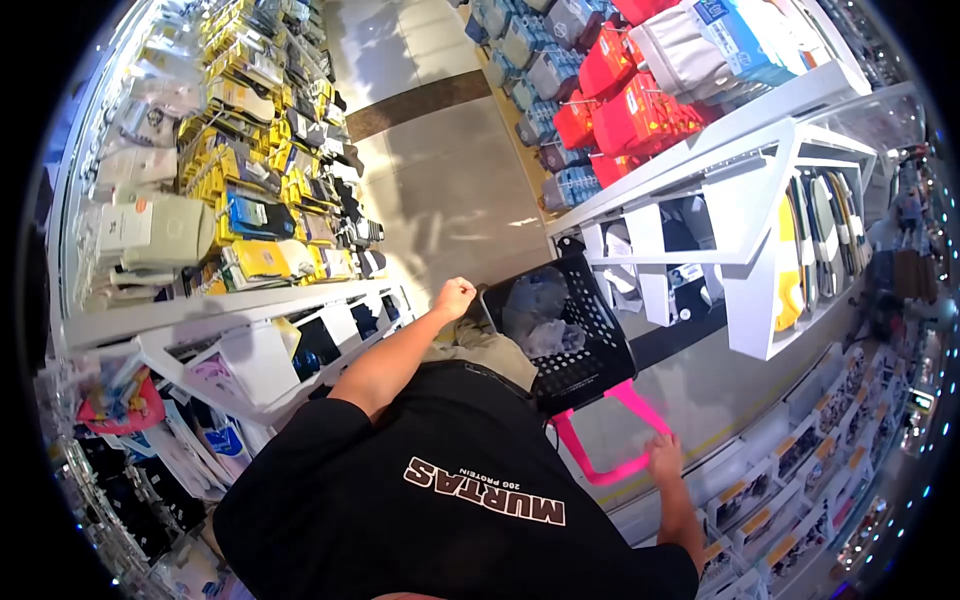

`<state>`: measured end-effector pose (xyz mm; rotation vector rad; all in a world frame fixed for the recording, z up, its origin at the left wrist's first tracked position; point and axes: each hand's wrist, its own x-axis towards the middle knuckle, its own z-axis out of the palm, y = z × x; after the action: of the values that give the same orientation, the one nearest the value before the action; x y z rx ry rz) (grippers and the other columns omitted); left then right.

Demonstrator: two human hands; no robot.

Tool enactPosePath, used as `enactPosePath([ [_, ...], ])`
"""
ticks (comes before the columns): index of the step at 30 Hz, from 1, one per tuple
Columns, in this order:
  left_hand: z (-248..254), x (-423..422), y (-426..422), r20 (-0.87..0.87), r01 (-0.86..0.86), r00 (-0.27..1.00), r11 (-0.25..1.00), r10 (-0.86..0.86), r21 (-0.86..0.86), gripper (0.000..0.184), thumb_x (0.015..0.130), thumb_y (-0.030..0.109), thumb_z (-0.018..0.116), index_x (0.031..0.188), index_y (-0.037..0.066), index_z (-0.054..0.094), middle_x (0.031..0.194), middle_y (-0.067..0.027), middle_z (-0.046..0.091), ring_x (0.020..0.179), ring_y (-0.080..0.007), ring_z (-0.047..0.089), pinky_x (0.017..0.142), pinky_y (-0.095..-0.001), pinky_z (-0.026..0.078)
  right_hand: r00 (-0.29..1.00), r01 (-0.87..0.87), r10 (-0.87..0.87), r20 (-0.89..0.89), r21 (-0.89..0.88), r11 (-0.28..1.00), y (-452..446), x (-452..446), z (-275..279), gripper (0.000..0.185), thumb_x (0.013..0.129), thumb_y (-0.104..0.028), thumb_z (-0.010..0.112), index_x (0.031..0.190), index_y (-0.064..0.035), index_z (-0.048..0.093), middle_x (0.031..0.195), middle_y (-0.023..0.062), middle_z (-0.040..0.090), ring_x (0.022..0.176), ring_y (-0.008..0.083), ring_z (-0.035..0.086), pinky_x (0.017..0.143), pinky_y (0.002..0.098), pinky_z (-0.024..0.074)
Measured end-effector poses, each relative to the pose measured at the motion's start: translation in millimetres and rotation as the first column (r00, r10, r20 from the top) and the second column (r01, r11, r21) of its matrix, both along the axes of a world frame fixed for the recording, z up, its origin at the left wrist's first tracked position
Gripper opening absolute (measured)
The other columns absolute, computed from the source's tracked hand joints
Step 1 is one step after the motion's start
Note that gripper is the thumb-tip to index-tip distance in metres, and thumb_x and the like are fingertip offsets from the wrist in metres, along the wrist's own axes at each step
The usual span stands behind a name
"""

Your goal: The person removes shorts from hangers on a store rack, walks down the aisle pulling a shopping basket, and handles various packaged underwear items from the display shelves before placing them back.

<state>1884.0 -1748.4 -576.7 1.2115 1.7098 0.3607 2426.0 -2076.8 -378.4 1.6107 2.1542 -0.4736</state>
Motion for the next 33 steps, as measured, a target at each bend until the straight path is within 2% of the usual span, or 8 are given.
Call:
enactPosePath([
  [4, -9, -31, 20, 0.11, -0.061, 0.993, 0.992, 0.049, 0.107, 0.017, 0.084, 0.02, 0.067, 0.092, 0.007, 0.074, 0.085, -0.0129, 0.074, 0.08, -0.0237, 0.071, 0.076, -0.0348, 0.055, 0.998, 0.068, -0.069, -0.015, -0.07, 0.995, 17, -12, 22, 0.013, 0.075, -0.012, 0.058, 0.084, -0.0122, 0.067, 0.099, 0.0079, 0.059, 0.111, 0.0292, 0.052, 0.107, 0.0529, 0.0341],
  [11, -25, -94, 56, -0.019, -0.221, 0.975, 0.975, 0.221, 0.024, 0.016, 0.083, 0.019, 0.069, 0.091, 0.007, 0.076, 0.089, -0.0106, 0.074, 0.083, -0.0208, 0.07, 0.08, -0.0315, 0.054, 0.999, 0.042, -0.042, -0.002, 0.037, 0.998, 3, -9, 8, 0.016, 0.071, -0.011, 0.064, 0.086, -0.0132, 0.067, 0.105, 0.0065, 0.06, 0.113, 0.0293, 0.052, 0.114, 0.0569, 0.0273],
  [14, -14, -90, 89, -0.072, -0.209, 0.975, 0.978, 0.21, 0.024, 0.016, 0.085, 0.019, 0.067, 0.092, 0.007, 0.075, 0.088, -0.0096, 0.074, 0.083, -0.0207, 0.069, 0.079, -0.0339, 0.054, 0.975, 0.215, -0.22, -0.003, -0.205, 0.955, 8, -23, 20, 0.022, 0.07, -0.016, 0.071, 0.092, -0.018, 0.069, 0.115, 0.0061, 0.058, 0.123, 0.028, 0.048, 0.116, 0.0597, 0.0231],
  [20, 2, -62, 155, 0.02, -0.225, 0.974, 0.974, 0.225, 0.012, 0.015, 0.085, 0.017, 0.066, 0.09, 0.005, 0.074, 0.086, -0.011, 0.073, 0.082, -0.0217, 0.069, 0.078, -0.0349, 0.053, 0.96, 0.272, -0.248, 0.129, -0.232, 0.934, 1, -37, 13, 0.034, 0.071, -0.015, 0.075, 0.104, -0.0221, 0.07, 0.133, 0.0074, 0.051, 0.139, 0.0283, 0.035, 0.118, 0.0583, 0.0185],
  [23, -24, -70, 183, 0.048, -0.181, 0.983, 0.981, 0.177, 0.07, 0.018, 0.085, 0.019, 0.067, 0.092, 0.005, 0.074, 0.089, -0.013, 0.074, 0.085, -0.0247, 0.069, 0.079, -0.0357, 0.053, 0.906, 0.381, -0.37, 0.207, -0.015, 0.925, 10, -45, 23, 0.043, 0.072, -0.015, 0.075, 0.114, -0.021, 0.067, 0.137, 0.0115, 0.048, 0.139, 0.0358, 0.033, 0.119, 0.0566, 0.0178],
  [26, -29, -85, 213, 0.009, -0.174, 0.985, 0.983, 0.174, 0.055, 0.02, 0.085, 0.022, 0.069, 0.095, 0.005, 0.075, 0.095, -0.0153, 0.073, 0.091, -0.0277, 0.069, 0.084, -0.037, 0.053, 0.805, 0.491, -0.459, 0.376, 0.013, 0.871, 9, -45, 21, 0.052, 0.074, -0.016, 0.072, 0.124, -0.0182, 0.06, 0.14, 0.0162, 0.045, 0.139, 0.0422, 0.031, 0.118, 0.0555, 0.0198],
  [29, -37, -110, 248, -0.047, -0.181, 0.982, 0.983, 0.181, -0.003, 0.018, 0.085, 0.02, 0.069, 0.094, 0.006, 0.075, 0.097, -0.0152, 0.073, 0.093, -0.0282, 0.069, 0.085, -0.0378, 0.052, 0.808, 0.365, -0.426, 0.408, 0.221, 0.904, 14, -49, -4, 0.056, 0.073, -0.012, 0.071, 0.127, -0.0141, 0.057, 0.141, 0.0174, 0.044, 0.139, 0.042, 0.031, 0.118, 0.0538, 0.0217],
  [33, -52, -152, 298, -0.019, -0.173, 0.985, 0.981, 0.172, -0.083, 0.016, 0.086, 0.017, 0.069, 0.094, 0.005, 0.074, 0.092, -0.0143, 0.073, 0.087, -0.025, 0.069, 0.08, -0.0363, 0.053, 0.737, 0.646, -0.628, 0.252, 0.013, 0.763, 145, -121, 22, 0.053, 0.075, -0.01, 0.064, 0.127, -0.0089, 0.056, 0.137, 0.0174, 0.049, 0.136, 0.0411, 0.037, 0.115, 0.0537, 0.0258],
])
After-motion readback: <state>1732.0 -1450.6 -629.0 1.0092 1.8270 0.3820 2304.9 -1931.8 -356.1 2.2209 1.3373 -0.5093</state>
